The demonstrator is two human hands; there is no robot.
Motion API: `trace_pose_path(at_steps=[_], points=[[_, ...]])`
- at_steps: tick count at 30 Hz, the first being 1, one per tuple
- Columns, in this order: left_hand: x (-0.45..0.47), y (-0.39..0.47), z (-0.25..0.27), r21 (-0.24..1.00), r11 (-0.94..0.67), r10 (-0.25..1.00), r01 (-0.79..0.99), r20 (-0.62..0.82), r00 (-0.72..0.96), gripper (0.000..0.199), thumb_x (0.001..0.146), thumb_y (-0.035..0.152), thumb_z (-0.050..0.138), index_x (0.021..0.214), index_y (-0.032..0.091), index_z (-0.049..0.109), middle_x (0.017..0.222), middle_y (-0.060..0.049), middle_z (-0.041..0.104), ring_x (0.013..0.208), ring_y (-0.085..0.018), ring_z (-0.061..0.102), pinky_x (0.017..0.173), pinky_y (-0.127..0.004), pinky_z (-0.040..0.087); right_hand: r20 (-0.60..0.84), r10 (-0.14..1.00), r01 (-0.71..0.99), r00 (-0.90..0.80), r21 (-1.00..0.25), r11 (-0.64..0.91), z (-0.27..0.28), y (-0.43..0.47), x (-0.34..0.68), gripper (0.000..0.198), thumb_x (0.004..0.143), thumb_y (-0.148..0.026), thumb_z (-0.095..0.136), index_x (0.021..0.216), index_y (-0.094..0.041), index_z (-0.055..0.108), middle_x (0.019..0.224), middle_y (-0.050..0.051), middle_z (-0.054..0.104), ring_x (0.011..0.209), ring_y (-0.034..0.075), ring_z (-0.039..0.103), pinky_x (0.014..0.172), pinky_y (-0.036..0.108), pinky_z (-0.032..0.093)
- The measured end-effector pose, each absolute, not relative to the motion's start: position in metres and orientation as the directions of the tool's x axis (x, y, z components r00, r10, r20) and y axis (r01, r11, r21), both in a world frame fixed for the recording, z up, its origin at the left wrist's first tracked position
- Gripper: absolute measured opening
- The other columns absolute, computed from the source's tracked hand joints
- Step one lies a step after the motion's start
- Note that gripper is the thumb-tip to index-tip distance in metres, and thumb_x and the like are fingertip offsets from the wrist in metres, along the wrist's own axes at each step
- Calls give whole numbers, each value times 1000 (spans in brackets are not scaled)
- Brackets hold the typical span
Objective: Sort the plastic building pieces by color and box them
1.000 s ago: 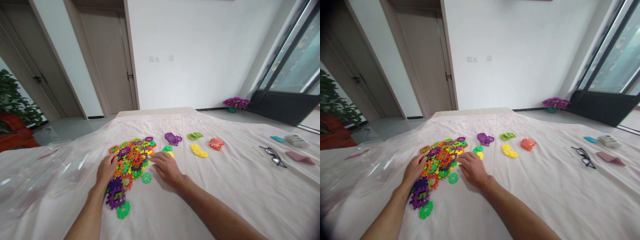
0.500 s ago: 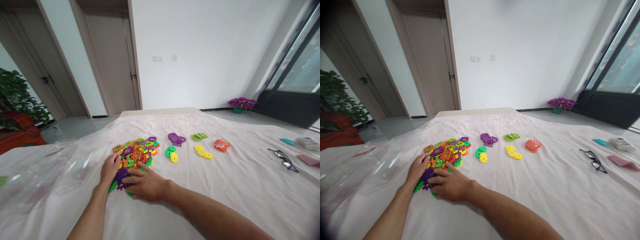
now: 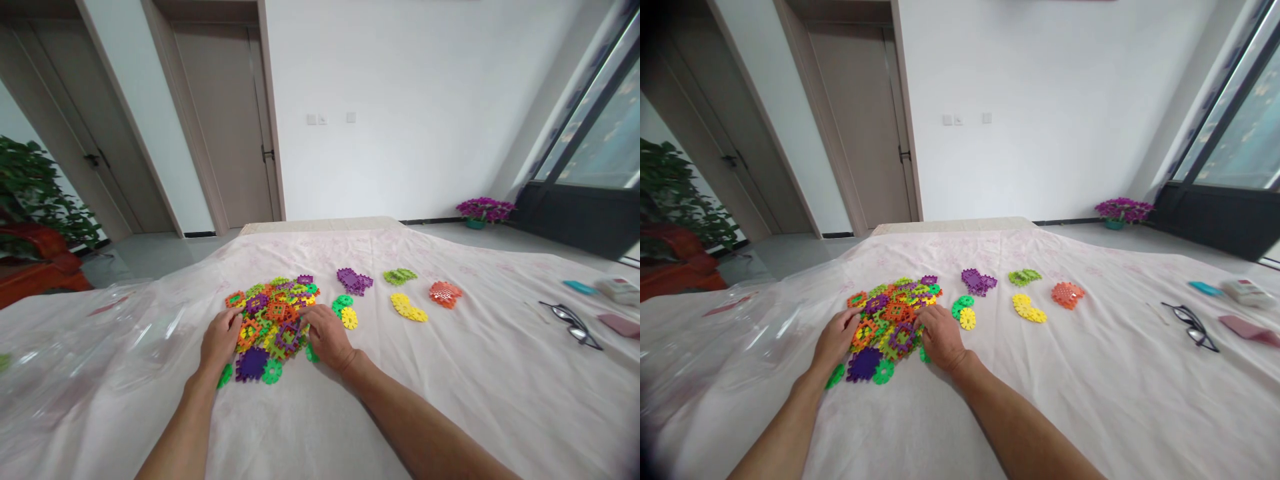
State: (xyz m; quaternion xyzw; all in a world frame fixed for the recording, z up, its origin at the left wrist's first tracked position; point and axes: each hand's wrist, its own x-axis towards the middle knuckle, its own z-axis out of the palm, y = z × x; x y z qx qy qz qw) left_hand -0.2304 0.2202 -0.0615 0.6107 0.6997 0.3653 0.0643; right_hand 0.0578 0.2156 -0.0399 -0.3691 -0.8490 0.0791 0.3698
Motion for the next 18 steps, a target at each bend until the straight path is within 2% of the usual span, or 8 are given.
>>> trace_pose_path(at_steps=[3,5,9,13,18], points=[[-231,221,-63,589,-13,902,808,356,-245,43,91,41,41,116,21,70,126,-8,67,119,-23,60,105,-35,44,541,695,631,-474,-343,696,-37,224,53,49,86,-5,49,130,-23,60,139,8,59,127,23,50,106,39,40],[-232,222,-64,587,-20,900,809,362,-241,43,91,42,42,116,20,70,126,-8,67,119,-23,60,105,-36,43,501,686,644,-527,-292,708,-35,230,51,48,92,-12,51,138,-25,55,143,7,55,132,24,46,109,40,37],[-234,225,-67,579,-17,907,815,351,-231,44,92,42,41,117,21,69,127,-8,66,120,-24,59,105,-37,44,430,687,649,-585,-260,715,-34,236,50,28,95,-24,57,121,-28,66,122,4,69,117,21,57,101,35,41],[-236,227,-70,565,1,912,825,338,-232,44,92,43,40,119,22,69,129,-8,65,121,-24,59,106,-37,43,458,698,662,-550,-271,699,-35,236,53,17,95,-32,60,107,-25,71,106,4,73,104,20,62,92,33,43],[-236,227,-70,565,14,913,825,329,-241,43,91,42,42,118,24,70,129,-6,66,121,-23,59,105,-35,44,543,754,646,-371,-432,629,-36,236,60,21,98,-37,56,103,-25,73,106,5,73,100,19,63,89,29,45]])
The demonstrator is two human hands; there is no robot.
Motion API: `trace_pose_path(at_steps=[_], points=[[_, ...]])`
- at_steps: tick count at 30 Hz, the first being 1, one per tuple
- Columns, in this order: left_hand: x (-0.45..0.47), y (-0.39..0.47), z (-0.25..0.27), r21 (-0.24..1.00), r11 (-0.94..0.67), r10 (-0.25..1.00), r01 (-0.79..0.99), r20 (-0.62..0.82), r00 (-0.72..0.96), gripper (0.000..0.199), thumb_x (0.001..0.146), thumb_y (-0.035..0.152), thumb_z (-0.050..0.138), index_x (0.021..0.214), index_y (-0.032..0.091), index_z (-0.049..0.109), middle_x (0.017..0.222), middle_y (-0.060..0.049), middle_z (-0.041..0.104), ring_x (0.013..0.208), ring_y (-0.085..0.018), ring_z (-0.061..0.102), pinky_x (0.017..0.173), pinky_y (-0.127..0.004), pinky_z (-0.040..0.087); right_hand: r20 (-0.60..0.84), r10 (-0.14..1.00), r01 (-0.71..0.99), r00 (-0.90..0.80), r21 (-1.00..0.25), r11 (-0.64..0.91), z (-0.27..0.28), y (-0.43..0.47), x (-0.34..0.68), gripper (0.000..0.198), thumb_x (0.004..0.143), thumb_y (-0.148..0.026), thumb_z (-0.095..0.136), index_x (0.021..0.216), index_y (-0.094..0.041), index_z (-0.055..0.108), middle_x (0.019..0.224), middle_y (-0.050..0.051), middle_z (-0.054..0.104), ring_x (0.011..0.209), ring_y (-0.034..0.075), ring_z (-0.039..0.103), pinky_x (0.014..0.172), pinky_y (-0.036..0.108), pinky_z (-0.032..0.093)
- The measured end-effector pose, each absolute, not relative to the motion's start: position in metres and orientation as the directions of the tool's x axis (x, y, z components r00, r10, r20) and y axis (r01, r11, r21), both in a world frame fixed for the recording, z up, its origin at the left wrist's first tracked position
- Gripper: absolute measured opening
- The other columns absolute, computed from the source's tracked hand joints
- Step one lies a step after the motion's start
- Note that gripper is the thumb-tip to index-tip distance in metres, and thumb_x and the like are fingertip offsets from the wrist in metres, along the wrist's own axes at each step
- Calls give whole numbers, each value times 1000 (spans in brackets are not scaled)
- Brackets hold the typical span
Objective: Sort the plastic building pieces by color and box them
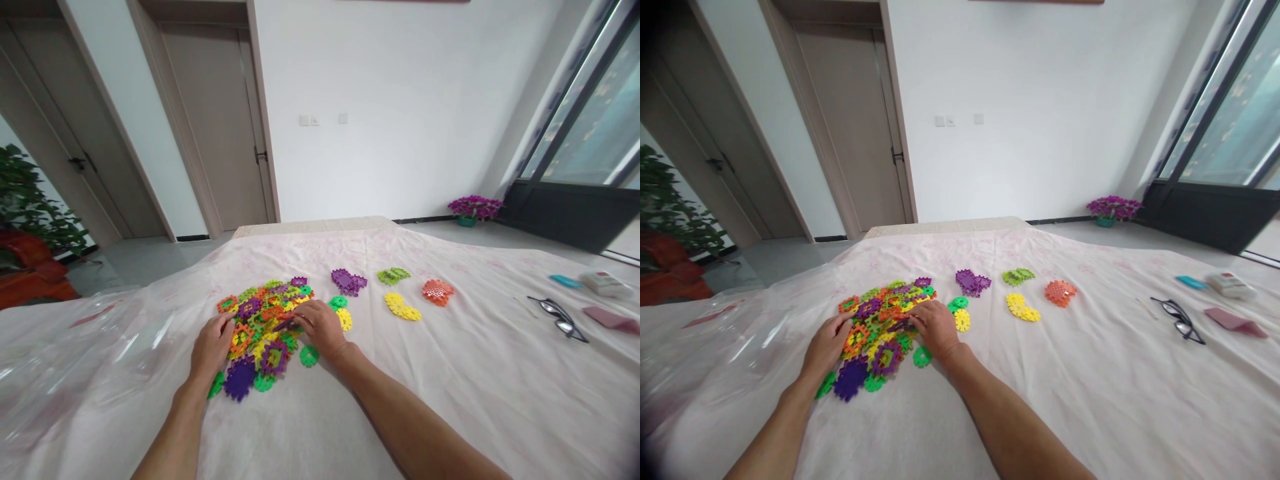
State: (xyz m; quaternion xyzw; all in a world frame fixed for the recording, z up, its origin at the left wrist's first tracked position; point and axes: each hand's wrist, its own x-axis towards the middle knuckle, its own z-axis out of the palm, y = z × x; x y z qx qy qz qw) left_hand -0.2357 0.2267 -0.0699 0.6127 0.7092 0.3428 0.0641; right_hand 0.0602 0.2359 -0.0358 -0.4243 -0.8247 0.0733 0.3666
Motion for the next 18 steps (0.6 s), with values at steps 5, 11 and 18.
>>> trace_pose_path(at_steps=[5,11,18], points=[[-234,225,-67,571,15,910,821,333,-248,43,91,43,42,117,23,70,129,-6,66,121,-24,60,105,-35,45,490,852,587,-184,-641,496,-37,241,69,20,95,-34,58,90,-24,75,90,3,73,85,17,66,78,26,47],[-233,224,-66,571,-9,907,821,350,-234,43,91,43,41,116,23,70,128,-7,66,121,-24,60,106,-36,44,436,900,454,13,-805,383,-41,253,77,25,90,-37,58,87,-19,75,82,3,72,76,17,64,70,25,46],[-234,225,-68,571,-4,908,821,346,-236,43,91,44,41,116,23,70,128,-7,66,121,-24,60,106,-36,44,384,894,377,230,-882,282,-30,268,113,37,85,-48,53,78,-16,70,68,1,66,66,17,59,60,25,42]])
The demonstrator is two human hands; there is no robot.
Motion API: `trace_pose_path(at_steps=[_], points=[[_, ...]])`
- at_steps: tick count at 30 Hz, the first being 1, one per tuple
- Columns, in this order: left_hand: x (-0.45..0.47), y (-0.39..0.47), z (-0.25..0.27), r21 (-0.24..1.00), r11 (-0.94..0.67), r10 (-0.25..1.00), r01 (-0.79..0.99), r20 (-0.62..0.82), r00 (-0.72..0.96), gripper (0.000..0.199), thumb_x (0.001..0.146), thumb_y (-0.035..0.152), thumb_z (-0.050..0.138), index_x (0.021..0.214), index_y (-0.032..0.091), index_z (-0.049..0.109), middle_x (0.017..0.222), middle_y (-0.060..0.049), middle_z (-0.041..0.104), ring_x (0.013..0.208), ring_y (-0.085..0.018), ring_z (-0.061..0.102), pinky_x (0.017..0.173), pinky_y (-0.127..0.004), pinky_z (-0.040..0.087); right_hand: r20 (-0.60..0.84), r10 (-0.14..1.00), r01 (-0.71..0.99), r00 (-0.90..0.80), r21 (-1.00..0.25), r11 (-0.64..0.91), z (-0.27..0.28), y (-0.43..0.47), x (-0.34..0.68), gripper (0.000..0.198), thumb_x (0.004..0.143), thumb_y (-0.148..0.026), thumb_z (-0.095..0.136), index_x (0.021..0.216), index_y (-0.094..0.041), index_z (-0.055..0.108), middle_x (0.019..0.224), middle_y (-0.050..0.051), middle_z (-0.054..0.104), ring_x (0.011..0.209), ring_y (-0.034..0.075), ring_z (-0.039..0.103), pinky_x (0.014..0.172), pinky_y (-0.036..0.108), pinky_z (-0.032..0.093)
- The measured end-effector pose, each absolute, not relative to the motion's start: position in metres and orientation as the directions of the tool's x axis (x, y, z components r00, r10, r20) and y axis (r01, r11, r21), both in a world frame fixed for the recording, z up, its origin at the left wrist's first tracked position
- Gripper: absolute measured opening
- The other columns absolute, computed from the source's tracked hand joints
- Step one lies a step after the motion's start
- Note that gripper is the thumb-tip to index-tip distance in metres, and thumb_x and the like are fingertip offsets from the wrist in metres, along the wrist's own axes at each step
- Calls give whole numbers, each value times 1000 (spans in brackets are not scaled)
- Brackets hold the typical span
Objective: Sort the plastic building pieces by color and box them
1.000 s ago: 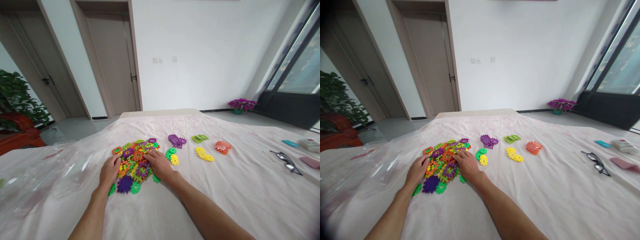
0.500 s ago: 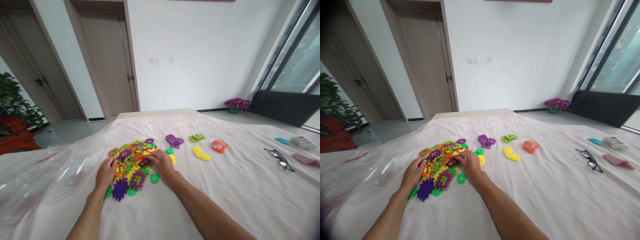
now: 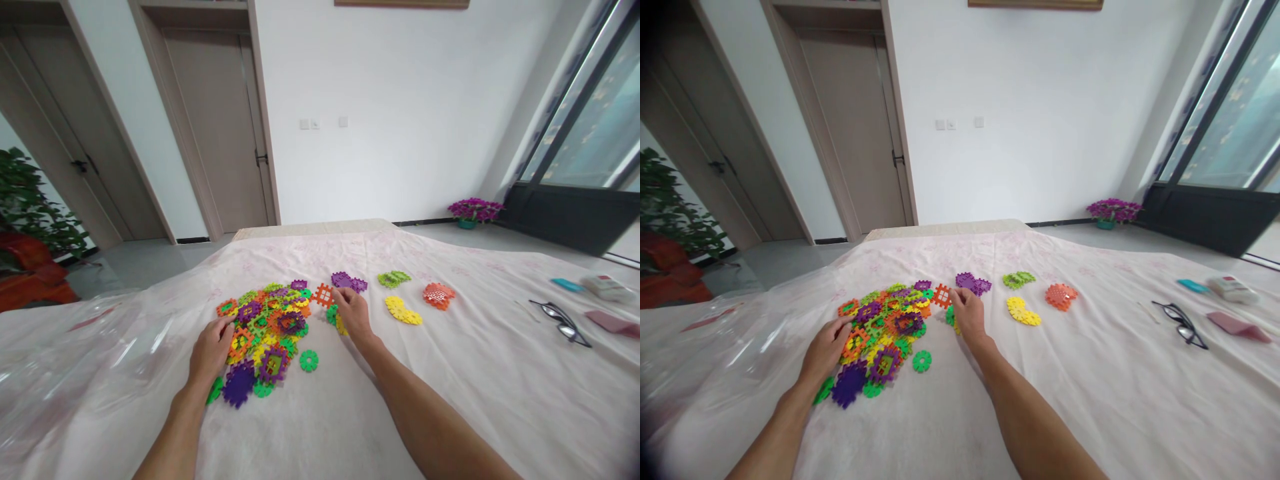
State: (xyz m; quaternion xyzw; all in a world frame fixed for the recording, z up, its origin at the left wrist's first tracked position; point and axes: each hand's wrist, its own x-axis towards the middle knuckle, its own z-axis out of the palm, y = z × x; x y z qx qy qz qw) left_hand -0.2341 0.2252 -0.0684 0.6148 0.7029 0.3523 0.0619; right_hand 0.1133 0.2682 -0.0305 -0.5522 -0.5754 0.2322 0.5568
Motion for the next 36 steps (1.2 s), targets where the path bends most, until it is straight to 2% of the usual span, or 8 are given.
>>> trace_pose_path(at_steps=[5,12,19,25,28,31,33,36], points=[[-234,225,-69,572,5,911,820,335,-239,43,91,43,41,117,23,70,130,-7,65,121,-24,59,106,-37,44,293,887,289,358,-938,193,-35,280,140,42,83,-55,54,81,-16,70,68,2,66,59,16,57,55,25,43],[-234,226,-68,573,-6,916,820,332,-226,48,92,46,38,119,21,68,130,-8,65,123,-25,58,107,-37,42,217,853,188,475,-972,143,-41,291,176,48,77,-60,59,84,-14,71,61,2,65,53,16,59,49,25,44],[-233,225,-67,572,15,921,820,311,-234,49,92,48,37,120,21,68,130,-9,64,124,-26,57,108,-40,42,162,772,90,614,-987,135,-43,297,216,43,74,-56,63,81,-14,70,63,1,64,51,14,59,46,23,47],[-236,226,-71,572,24,925,820,300,-236,51,92,50,37,122,21,67,132,-9,63,125,-26,56,109,-40,41,160,586,31,795,-974,225,-38,297,259,34,73,-48,66,81,-15,68,59,-2,59,50,12,57,47,22,50],[-237,227,-73,561,17,926,828,304,-226,52,91,50,37,121,21,67,132,-9,63,124,-26,57,108,-39,42,96,461,-48,882,-956,291,-39,296,288,29,74,-43,65,81,-15,66,61,-3,58,50,11,56,46,23,50],[-238,229,-75,555,32,924,831,301,-236,52,91,51,36,121,22,67,133,-8,63,125,-26,57,108,-40,42,11,304,-99,952,-934,344,-44,296,314,29,75,-37,64,94,-15,63,67,-3,58,50,10,55,45,23,49],[-238,229,-75,552,42,923,833,298,-244,52,91,51,36,121,23,68,133,-8,63,125,-26,57,107,-40,43,12,225,-72,974,-929,362,-46,296,322,39,75,-34,63,110,-16,59,74,-3,58,52,10,57,46,21,48],[-237,229,-73,547,45,922,836,299,-246,53,90,51,36,121,22,68,132,-8,63,124,-27,58,106,-40,44,120,244,26,962,-934,357,-45,298,313,49,75,-32,61,121,-17,57,77,-3,59,57,11,59,49,21,47]])
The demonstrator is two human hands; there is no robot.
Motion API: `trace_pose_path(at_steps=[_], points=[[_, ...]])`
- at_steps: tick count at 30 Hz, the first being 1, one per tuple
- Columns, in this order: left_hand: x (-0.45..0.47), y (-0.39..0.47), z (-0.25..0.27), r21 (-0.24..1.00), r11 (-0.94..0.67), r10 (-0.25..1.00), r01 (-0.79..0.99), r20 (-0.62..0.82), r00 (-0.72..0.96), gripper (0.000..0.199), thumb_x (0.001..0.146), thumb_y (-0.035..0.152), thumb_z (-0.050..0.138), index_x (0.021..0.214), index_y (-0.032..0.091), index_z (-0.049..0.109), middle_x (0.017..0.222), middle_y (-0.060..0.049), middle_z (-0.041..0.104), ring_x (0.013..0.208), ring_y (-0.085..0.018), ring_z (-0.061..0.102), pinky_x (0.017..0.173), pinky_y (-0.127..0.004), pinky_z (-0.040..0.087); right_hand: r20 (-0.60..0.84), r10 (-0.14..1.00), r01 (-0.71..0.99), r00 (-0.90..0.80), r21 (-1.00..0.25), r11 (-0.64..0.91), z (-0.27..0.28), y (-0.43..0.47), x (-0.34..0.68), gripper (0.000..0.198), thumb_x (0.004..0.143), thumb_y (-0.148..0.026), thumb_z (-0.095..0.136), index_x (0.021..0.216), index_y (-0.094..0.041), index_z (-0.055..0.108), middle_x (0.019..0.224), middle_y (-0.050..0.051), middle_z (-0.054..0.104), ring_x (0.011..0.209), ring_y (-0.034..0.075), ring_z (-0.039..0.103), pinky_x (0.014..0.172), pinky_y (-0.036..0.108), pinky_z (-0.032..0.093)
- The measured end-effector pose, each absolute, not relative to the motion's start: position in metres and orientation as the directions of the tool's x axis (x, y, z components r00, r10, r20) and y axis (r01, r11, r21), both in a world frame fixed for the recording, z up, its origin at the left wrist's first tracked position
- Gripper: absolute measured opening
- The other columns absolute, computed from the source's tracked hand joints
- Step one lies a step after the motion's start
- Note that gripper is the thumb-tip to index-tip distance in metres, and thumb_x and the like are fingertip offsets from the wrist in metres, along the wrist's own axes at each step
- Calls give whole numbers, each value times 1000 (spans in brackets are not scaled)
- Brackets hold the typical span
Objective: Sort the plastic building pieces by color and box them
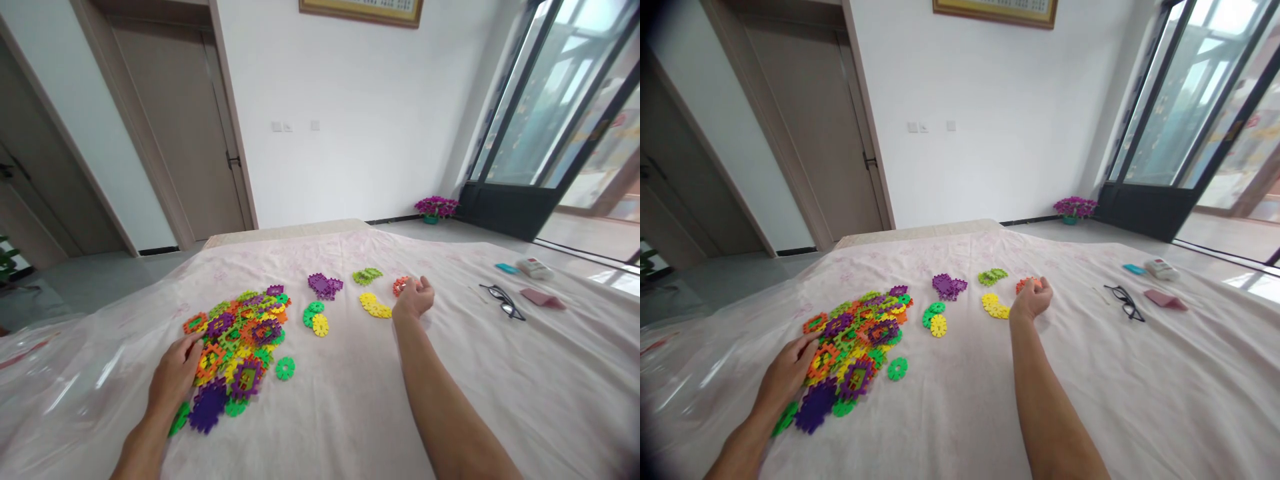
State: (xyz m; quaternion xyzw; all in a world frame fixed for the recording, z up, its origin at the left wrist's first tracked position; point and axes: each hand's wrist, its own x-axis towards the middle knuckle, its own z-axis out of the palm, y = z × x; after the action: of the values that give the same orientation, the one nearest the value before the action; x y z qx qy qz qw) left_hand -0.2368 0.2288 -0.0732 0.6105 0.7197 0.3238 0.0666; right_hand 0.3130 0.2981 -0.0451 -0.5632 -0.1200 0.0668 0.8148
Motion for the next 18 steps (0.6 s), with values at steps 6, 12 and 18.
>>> trace_pose_path(at_steps=[6,12,18], points=[[-234,226,-68,547,41,919,836,308,-246,52,90,49,36,120,21,69,129,-8,65,122,-26,59,107,-38,43,421,623,293,659,-907,303,-44,297,227,33,79,-39,60,99,-16,71,84,5,70,70,17,62,64,29,52],[-234,225,-67,569,33,918,822,307,-249,49,91,46,38,120,22,69,131,-8,64,124,-25,58,107,-37,43,560,828,487,-31,-715,502,-45,260,135,19,83,-25,57,92,-19,74,84,4,71,73,16,63,70,27,47],[-233,225,-67,575,17,916,818,319,-243,46,92,45,39,118,21,69,129,-7,65,121,-23,59,104,-35,44,369,769,552,-522,-542,634,-34,226,109,12,80,-31,71,86,-22,74,79,0,68,68,12,59,63,23,39]])
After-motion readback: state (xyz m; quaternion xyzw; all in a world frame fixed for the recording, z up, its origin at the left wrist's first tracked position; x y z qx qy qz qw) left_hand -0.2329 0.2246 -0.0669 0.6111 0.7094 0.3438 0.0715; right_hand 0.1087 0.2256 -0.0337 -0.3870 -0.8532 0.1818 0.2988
